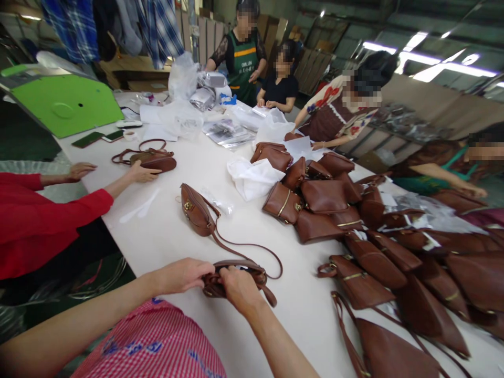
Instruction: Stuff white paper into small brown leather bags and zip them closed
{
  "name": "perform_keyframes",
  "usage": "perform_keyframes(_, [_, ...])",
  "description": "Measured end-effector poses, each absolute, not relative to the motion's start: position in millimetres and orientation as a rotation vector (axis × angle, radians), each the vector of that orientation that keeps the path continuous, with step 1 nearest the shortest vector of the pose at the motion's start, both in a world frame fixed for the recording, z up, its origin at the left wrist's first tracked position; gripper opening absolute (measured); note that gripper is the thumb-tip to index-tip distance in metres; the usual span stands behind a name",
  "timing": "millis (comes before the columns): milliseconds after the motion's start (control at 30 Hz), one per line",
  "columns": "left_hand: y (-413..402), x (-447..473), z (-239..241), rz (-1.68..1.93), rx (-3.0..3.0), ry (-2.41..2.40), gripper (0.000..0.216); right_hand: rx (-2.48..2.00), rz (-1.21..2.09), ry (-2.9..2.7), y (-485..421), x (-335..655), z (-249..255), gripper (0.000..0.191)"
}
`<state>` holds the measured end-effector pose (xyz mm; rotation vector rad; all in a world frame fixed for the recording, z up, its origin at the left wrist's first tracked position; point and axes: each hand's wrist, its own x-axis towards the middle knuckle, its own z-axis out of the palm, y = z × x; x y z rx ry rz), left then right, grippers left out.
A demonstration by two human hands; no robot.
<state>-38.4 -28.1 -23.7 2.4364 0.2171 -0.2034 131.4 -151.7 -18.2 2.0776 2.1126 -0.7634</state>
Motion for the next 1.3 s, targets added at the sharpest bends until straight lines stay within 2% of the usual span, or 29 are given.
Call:
perform_keyframes(233, [-40.0, -29.3, -49.9, 0.035, 2.588, 0.241, 0.005, 2.196, -0.795, 1.912, -144.6, 122.9, -28.8, 0.027])
perform_keyframes(367, [-41.5, -24.7, -48.4, 0.037, 2.727, 0.263, 0.014, 2.236, -0.821, 1.923, -145.6, 123.7, -31.2, 0.026])
perform_keyframes(800, [-39.8, -2.7, -32.8, -0.09, 2.662, 0.319, 0.019, 2.312, -0.714, 1.992, -153.2, 125.9, -38.5, 0.021])
perform_keyframes(900, [-30.4, -19.9, -30.3, 0.062, 2.454, 0.365, 0.018, 2.347, -0.706, 1.989, -153.1, 127.1, -37.8, 0.019])
perform_keyframes(967, [-27.7, -35.0, -35.8, 0.247, 2.097, 0.594, 0.018, 2.366, -0.717, 1.985, -152.9, 127.0, -37.7, 0.017])
perform_keyframes(1100, [-38.4, -54.5, -57.3, 0.079, 1.513, 0.771, 0.016, 2.402, -0.735, 1.954, -152.2, 126.3, -38.3, 0.016])
perform_keyframes(1167, [-46.5, -56.7, -65.4, 0.025, 1.407, 0.716, 0.017, 2.406, -0.742, 1.947, -152.2, 126.4, -38.5, 0.016])
perform_keyframes(1300, [-53.1, -55.5, -72.4, 0.14, 1.514, 0.629, 0.014, 2.415, -0.748, 1.939, -152.2, 125.2, -39.7, 0.015])
